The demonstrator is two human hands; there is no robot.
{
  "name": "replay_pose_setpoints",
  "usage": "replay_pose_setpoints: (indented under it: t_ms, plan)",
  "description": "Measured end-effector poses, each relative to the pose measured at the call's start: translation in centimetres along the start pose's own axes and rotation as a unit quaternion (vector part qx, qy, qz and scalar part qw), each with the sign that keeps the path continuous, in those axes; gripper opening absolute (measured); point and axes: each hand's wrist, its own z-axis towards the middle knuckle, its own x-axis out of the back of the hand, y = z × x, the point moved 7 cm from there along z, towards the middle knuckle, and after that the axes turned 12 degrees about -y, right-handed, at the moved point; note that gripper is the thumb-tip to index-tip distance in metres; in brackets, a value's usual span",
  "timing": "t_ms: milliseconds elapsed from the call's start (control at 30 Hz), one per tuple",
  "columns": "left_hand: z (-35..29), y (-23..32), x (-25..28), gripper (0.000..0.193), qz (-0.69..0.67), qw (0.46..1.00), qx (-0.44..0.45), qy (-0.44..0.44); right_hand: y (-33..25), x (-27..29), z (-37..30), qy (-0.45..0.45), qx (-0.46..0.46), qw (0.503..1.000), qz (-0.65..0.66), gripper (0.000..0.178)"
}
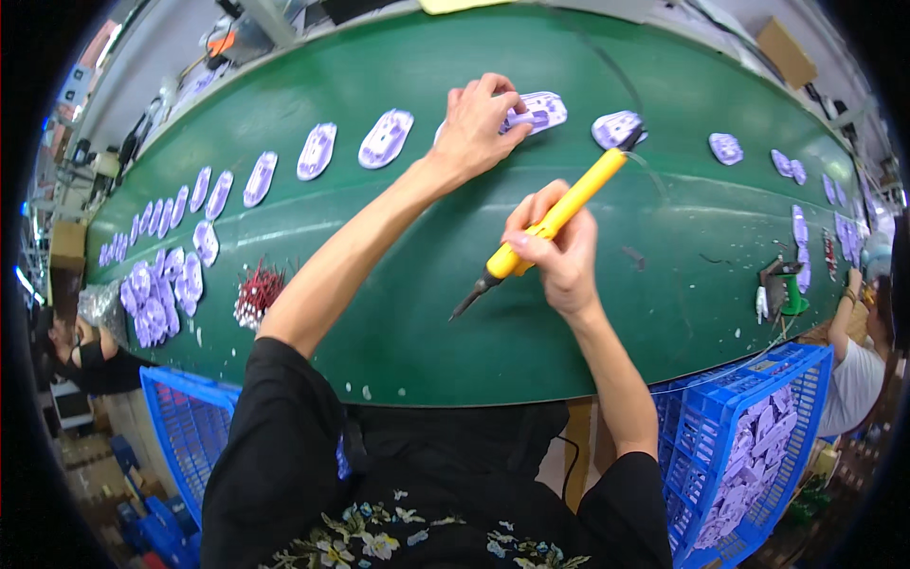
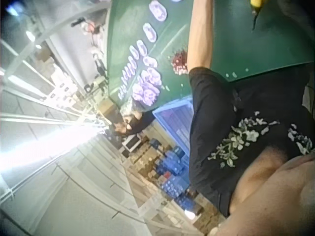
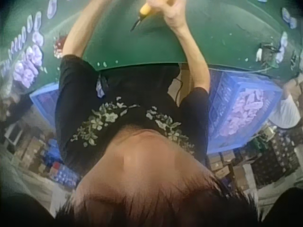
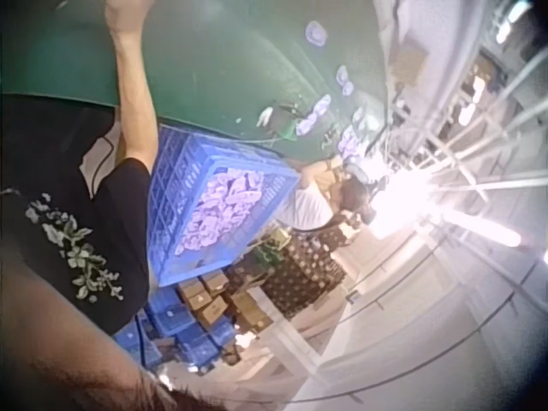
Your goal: Soldering small electronic components onto a white circuit board housing using a handheld soldering iron.
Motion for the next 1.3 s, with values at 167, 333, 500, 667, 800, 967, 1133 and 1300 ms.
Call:
replay_pose_setpoints:
  t_ms: [167, 333, 500, 667, 800, 967, 1133, 1300]
  plan:
    - [-13.4, 2.9, 5.8, 0.024, -0.035, 0.989, -0.017, -0.14, -1.0, -0.3, -0.2, 0.008, 0.02, 1.0, 0.012, 0.023]
    - [-24.8, 3.6, 6.2, 0.037, -0.044, 0.985, 0.119, -0.117, 0.9, -0.4, -0.3, 0.05, -0.037, 0.998, 0.016, 0.015]
    - [-33.0, 0.4, 10.6, 0.041, -0.012, 0.942, 0.335, 0.013, 2.1, -1.0, -0.4, 0.06, -0.044, 0.997, -0.013, 0.014]
    - [-35.2, -2.4, 11.3, 0.021, 0.064, 0.934, 0.346, -0.056, 3.0, -0.8, -0.3, 0.074, -0.065, 0.994, -0.039, 0.015]
    - [-34.9, -2.4, 11.1, 0.017, 0.085, 0.944, 0.316, -0.041, 3.0, -0.3, -0.1, 0.074, -0.052, 0.995, -0.037, 0.013]
    - [-34.5, -1.3, 12.8, 0.016, -0.013, 0.951, 0.302, 0.069, 3.6, 0.1, -0.2, 0.106, -0.056, 0.992, -0.047, 0.011]
    - [-32.0, 1.9, 10.5, 0.017, -0.208, 0.934, 0.287, 0.039, 3.8, -0.3, -0.1, 0.05, -0.076, 0.995, -0.034, 0.019]
    - [-30.5, 3.5, 6.1, 0.013, -0.281, 0.922, 0.265, 0.032, 4.0, -1.0, -0.4, 0.048, -0.077, 0.994, -0.061, 0.026]
